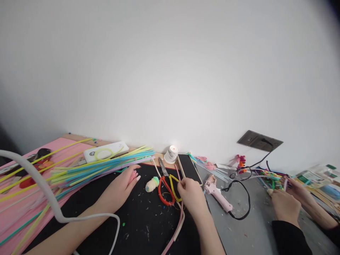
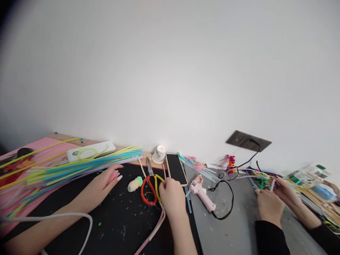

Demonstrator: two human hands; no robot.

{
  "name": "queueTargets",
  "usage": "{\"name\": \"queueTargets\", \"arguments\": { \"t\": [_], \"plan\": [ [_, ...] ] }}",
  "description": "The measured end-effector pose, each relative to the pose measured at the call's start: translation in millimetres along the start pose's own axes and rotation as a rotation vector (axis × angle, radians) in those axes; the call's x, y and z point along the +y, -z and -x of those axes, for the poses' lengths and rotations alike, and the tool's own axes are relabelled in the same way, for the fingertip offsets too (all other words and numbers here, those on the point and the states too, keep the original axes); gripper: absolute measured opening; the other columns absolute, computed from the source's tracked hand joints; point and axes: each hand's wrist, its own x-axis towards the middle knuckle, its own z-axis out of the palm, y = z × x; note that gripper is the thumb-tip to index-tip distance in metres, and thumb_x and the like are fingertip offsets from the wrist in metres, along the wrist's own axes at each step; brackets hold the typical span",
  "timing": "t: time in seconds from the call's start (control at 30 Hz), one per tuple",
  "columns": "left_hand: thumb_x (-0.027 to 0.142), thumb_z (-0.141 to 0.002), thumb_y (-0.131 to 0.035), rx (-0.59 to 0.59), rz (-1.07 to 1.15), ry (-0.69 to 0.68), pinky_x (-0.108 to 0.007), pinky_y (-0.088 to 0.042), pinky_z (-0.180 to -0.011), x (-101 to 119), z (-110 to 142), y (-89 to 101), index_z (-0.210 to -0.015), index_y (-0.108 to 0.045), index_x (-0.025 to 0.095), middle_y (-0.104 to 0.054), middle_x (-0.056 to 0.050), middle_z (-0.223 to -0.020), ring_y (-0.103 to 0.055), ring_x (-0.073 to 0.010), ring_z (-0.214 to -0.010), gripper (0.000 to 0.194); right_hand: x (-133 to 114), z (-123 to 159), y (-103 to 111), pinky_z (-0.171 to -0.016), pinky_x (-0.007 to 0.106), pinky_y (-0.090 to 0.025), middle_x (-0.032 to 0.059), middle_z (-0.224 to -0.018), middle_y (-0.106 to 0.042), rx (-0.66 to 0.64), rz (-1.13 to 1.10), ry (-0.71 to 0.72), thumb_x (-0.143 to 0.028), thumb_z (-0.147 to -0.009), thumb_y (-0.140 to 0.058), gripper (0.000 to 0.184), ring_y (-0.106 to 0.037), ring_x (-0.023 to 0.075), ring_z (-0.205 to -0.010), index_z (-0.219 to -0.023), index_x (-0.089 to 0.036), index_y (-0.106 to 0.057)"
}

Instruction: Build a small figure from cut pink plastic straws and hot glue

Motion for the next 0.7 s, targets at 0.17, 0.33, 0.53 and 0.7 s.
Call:
{"name": "queueTargets", "arguments": {
  "t": [0.17,0.33,0.53,0.7],
  "plan": [
    [0.029,-0.086,-0.046,-0.121,-0.109,-0.129,-0.038,-0.04,-0.092,-5.5,-0.2,-2.1,-0.114,-0.061,0.026,-0.06,-0.007,-0.107,-0.057,-0.0275,-0.102,0.032,25.7,6.1,10.7,-0.043,0.023,-0.028,0.0005,-0.041,-0.051,-0.31,-0.005,-0.199,-0.012,-0.067,-0.05,0.021,-0.048,0.0132,-0.04,-0.048,-0.019,-0.043],
    [0.028,-0.084,-0.049,-0.138,-0.235,-0.208,-0.041,-0.038,-0.094,-8.6,-1.1,-2.9,-0.113,-0.061,0.026,-0.062,-0.009,-0.108,-0.052,-0.0294,-0.104,0.032,27.3,13.1,10.9,-0.037,0.021,-0.029,-0.0031,-0.037,-0.047,-0.455,-0.166,-0.237,-0.013,-0.064,-0.048,0.012,-0.042,0.0105,-0.033,-0.054,-0.02,-0.045],
    [0.024,-0.083,-0.05,-0.147,-0.404,-0.284,-0.044,-0.039,-0.096,-4.5,2.0,-3.7,-0.118,-0.057,0.023,-0.056,-0.011,-0.119,-0.049,-0.0297,-0.111,0.037,24.6,11.2,9.8,-0.034,0.02,-0.029,-0.0041,-0.035,-0.044,-0.538,-0.164,-0.248,-0.01,-0.061,-0.049,0.017,-0.04,0.009,-0.031,-0.047,-0.019,-0.043],
    [0.019,-0.084,-0.048,-0.348,-0.472,-0.473,-0.048,-0.035,-0.103,8.8,6.9,-5.5,-0.121,-0.054,0.026,-0.049,-0.007,-0.132,-0.037,-0.0282,-0.126,0.038,20.2,10.2,6.8,-0.037,0.018,-0.028,-0.004,-0.035,-0.044,-0.456,-0.104,-0.223,-0.01,-0.064,-0.053,0.022,-0.044,0.0092,-0.032,-0.046,-0.018,-0.043]
  ]
}}
